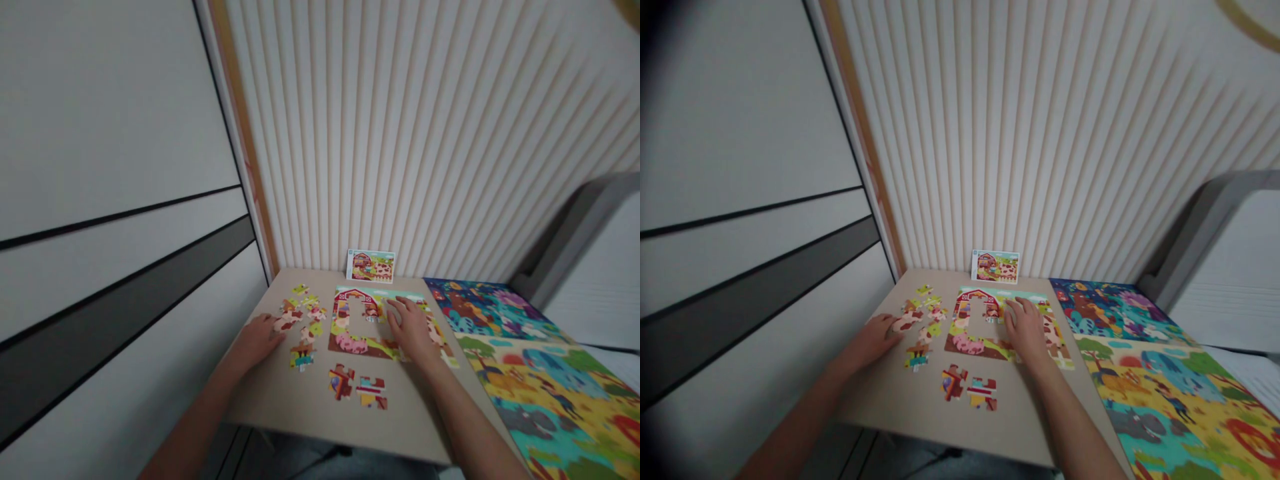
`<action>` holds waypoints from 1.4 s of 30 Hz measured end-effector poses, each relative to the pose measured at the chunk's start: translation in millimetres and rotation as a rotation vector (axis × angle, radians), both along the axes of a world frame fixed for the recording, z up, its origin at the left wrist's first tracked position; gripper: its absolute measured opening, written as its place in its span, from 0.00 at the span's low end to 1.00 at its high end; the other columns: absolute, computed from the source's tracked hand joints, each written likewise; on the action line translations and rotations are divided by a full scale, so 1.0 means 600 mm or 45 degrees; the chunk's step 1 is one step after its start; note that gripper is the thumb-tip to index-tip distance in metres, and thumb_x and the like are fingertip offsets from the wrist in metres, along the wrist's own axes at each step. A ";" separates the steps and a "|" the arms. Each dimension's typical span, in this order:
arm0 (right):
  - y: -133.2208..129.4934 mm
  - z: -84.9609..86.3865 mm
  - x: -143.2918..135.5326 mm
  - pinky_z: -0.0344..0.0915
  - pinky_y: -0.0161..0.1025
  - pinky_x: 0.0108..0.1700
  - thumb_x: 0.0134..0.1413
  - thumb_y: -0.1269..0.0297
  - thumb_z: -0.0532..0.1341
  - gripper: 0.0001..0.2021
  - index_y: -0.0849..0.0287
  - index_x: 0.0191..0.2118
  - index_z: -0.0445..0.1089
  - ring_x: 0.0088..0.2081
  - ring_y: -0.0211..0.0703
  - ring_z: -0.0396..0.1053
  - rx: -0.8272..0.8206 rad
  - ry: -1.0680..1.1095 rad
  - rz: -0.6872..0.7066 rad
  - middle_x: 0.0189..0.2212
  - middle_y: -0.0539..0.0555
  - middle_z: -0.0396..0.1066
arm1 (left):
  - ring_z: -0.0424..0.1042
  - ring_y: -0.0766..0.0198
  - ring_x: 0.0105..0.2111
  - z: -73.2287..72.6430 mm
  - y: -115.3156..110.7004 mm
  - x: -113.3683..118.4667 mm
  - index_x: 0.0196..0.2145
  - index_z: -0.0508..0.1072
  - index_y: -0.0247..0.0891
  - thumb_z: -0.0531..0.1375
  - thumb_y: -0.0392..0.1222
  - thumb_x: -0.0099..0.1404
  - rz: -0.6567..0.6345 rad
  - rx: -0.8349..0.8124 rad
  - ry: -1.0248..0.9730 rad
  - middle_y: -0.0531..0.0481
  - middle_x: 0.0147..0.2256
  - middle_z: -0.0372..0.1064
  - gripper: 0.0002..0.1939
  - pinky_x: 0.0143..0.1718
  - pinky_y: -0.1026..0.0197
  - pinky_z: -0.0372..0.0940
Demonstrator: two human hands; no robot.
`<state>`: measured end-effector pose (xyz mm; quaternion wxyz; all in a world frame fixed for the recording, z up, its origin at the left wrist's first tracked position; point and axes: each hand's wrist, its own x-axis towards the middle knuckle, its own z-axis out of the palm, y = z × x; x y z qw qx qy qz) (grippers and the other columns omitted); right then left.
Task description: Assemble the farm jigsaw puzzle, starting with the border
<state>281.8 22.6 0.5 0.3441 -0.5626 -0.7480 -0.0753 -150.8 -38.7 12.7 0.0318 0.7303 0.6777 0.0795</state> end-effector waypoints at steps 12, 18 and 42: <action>-0.012 0.004 -0.014 0.60 0.51 0.58 0.66 0.58 0.54 0.17 0.55 0.52 0.74 0.54 0.54 0.67 -0.111 -0.003 0.062 0.53 0.60 0.71 | 0.72 0.54 0.44 0.005 0.002 -0.001 0.40 0.75 0.38 0.53 0.52 0.69 -0.047 0.075 -0.146 0.43 0.44 0.74 0.16 0.47 0.58 0.62; -0.019 0.010 -0.024 0.59 0.49 0.60 0.66 0.60 0.55 0.16 0.55 0.52 0.75 0.56 0.53 0.66 -0.148 -0.007 0.056 0.54 0.59 0.71 | 0.69 0.49 0.51 -0.003 0.033 0.042 0.59 0.69 0.39 0.55 0.61 0.67 0.112 0.120 0.033 0.38 0.48 0.72 0.30 0.51 0.54 0.59; -0.029 0.023 -0.038 0.60 0.51 0.60 0.65 0.59 0.55 0.16 0.56 0.51 0.76 0.54 0.53 0.68 -0.224 0.268 0.243 0.51 0.61 0.73 | 0.59 0.51 0.63 0.073 0.030 0.157 0.66 0.61 0.39 0.62 0.41 0.63 -0.648 0.103 -0.581 0.41 0.63 0.61 0.34 0.66 0.49 0.53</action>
